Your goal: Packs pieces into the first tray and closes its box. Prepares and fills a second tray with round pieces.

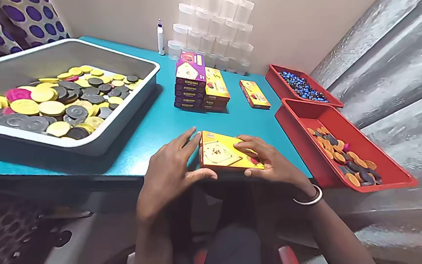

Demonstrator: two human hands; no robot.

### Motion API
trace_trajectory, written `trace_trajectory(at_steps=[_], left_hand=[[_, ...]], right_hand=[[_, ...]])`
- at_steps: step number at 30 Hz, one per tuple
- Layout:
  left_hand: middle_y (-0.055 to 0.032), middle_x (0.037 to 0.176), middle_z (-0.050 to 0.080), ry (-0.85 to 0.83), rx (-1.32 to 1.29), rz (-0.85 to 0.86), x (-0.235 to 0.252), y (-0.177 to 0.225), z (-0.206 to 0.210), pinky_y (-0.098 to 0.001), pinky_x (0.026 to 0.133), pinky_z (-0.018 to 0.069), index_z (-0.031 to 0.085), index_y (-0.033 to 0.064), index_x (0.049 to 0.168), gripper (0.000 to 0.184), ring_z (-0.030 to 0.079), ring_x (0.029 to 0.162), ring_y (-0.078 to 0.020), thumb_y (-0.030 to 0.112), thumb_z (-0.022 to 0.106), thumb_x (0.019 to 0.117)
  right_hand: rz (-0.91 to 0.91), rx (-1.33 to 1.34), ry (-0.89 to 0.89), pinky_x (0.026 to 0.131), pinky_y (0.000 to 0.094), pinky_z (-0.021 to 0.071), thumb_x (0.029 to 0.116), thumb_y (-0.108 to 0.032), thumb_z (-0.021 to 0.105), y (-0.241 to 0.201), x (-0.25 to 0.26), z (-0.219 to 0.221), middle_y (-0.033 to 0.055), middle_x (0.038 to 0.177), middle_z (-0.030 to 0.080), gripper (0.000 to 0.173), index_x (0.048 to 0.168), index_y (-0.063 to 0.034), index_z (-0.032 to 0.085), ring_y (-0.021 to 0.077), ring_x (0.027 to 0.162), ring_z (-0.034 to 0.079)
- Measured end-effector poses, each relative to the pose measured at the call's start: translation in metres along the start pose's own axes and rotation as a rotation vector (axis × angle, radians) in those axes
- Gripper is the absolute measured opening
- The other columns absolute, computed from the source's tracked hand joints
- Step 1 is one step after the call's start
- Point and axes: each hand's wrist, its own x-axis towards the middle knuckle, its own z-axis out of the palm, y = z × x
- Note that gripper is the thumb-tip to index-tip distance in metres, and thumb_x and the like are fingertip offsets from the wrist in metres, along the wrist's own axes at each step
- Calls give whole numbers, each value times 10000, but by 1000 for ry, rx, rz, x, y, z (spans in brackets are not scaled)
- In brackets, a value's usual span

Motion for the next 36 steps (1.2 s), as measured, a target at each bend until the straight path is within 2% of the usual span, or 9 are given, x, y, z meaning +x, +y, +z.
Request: trace_trajectory(at_steps=[5, 12, 18, 21, 24, 28, 32, 35, 36], left_hand=[[-91, 1363, 668, 47, -22, 98, -1, 1, -1, -507, 837, 573, 636, 91, 1400, 901, 710, 1061, -240, 797, 516, 853], [-107, 1227, 721, 102, 62, 100, -1, 4, 4, -484, 716, 572, 752, 221, 1241, 832, 729, 929, -261, 866, 434, 825], [-92, 1277, 715, 115, 102, 97, -1, 5, 6, -470, 702, 571, 741, 245, 1271, 785, 738, 909, -255, 834, 416, 866], [-79, 1346, 681, 70, 60, 94, -1, 6, 3, -501, 756, 576, 700, 235, 1325, 641, 735, 967, -261, 699, 548, 909], [-82, 1340, 680, 68, 49, 74, -1, 7, 4, -536, 746, 562, 677, 240, 1350, 503, 727, 981, -303, 343, 692, 858], [-71, 1316, 695, 73, 45, 80, -3, 7, 3, -501, 791, 565, 685, 213, 1349, 740, 720, 1019, -252, 762, 538, 875], [-57, 1286, 706, 73, 50, 64, -3, 8, 3, -501, 784, 568, 700, 248, 1326, 633, 722, 1008, -246, 691, 584, 889], [-68, 1205, 731, 120, 56, 69, -1, 8, 7, -501, 688, 552, 730, 261, 1262, 437, 728, 917, -268, 412, 651, 860], [-65, 1217, 727, 112, 46, 74, -2, 8, 6, -496, 712, 555, 726, 260, 1273, 475, 726, 937, -253, 474, 646, 857]], right_hand=[[-22, 48, -7, 1046, 350, 523, 960, -596, 617, -1, -1, 0, 74, 1471, 566, 627, 1387, -137, 634, 156, 1309, 562], [-34, 86, -15, 1034, 336, 507, 971, -573, 606, -3, -1, -2, 70, 1486, 564, 627, 1390, -108, 640, 142, 1277, 572], [-28, 140, -6, 1059, 363, 515, 968, -552, 624, -2, 0, -3, 73, 1465, 579, 623, 1390, -94, 638, 160, 1304, 569], [-25, 137, -2, 1057, 361, 515, 968, -553, 620, -3, 0, -5, 75, 1455, 585, 634, 1389, -79, 634, 159, 1309, 565], [-38, 165, 2, 1070, 371, 518, 972, -561, 617, 0, 0, -5, 92, 1453, 586, 662, 1395, -52, 620, 176, 1321, 566], [-17, 151, -3, 1055, 373, 519, 968, -554, 623, -3, 0, -4, 72, 1457, 582, 642, 1399, -77, 625, 167, 1307, 568], [-16, 154, -9, 1060, 360, 523, 963, -549, 635, -3, 0, -5, 74, 1451, 584, 643, 1393, -71, 627, 167, 1315, 565], [-16, 205, -13, 1065, 355, 525, 957, -530, 651, -3, -1, -7, 80, 1457, 582, 640, 1386, -56, 628, 170, 1325, 561], [-13, 213, -11, 1054, 343, 532, 954, -527, 658, -3, -1, -7, 77, 1456, 583, 638, 1384, -57, 631, 164, 1319, 566]])
